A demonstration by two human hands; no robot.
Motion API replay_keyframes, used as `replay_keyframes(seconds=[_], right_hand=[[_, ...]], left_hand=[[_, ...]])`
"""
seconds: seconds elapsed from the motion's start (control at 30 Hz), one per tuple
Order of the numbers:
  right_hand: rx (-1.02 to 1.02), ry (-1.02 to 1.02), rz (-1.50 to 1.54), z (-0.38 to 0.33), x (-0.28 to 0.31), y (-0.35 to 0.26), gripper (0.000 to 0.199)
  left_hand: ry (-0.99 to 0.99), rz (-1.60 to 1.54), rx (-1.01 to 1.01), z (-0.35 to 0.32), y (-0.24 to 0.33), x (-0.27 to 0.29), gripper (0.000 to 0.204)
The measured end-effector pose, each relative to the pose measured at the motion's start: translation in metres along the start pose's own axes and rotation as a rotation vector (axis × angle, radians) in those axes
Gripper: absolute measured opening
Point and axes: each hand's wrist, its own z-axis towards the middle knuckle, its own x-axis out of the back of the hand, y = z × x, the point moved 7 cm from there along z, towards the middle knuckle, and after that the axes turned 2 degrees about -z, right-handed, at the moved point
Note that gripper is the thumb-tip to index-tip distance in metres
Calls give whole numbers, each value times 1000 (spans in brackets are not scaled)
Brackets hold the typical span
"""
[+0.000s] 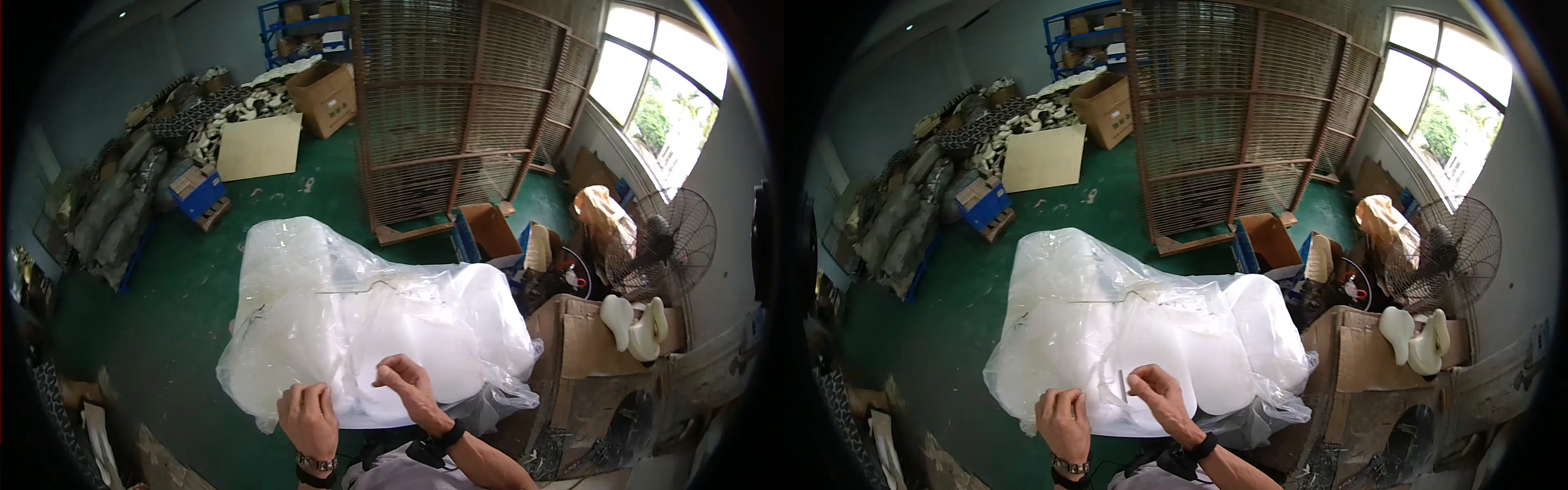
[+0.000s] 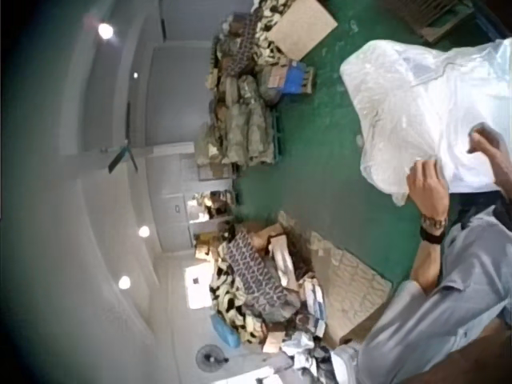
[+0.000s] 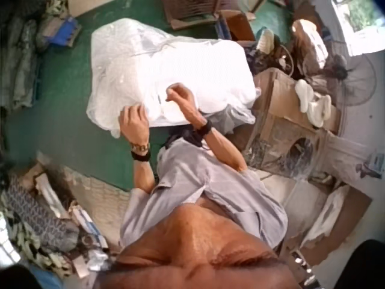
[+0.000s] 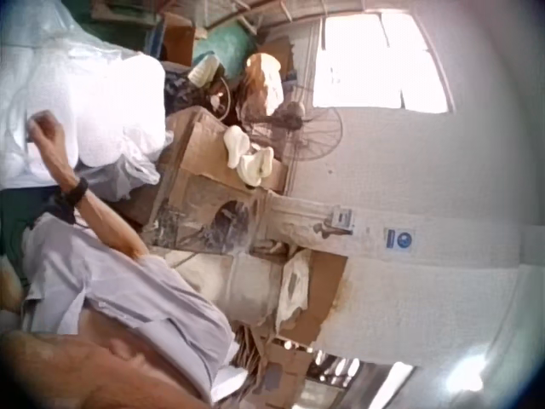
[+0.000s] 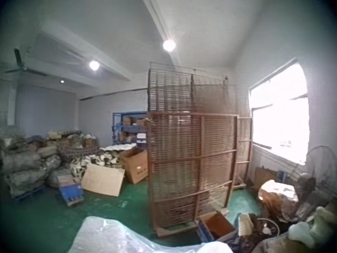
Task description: Gathering white foam inserts and placing them into a plastic bag.
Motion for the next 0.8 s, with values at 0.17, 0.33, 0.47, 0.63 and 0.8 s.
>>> replay_keyframes(seconds=[0.17, 0.33, 0.47, 0.63, 0.8], right_hand=[[-153, -233, -394, -2, -27, 10, 66], [-204, -365, -571, -16, -62, 18, 51], [-19, -478, -659, -31, -102, -5, 33], [257, -601, -798, -62, -117, 5, 25], [-51, -799, -606, -71, -113, 36, 40]], left_hand=[[73, -85, 33, 0, -5, 19, 13], [99, -404, 160, -7, -27, 33, 22], [91, -451, 153, -8, -33, 50, 42], [-86, -227, 152, -8, -12, 50, 74], [-187, 33, 172, -6, 0, 49, 73]])
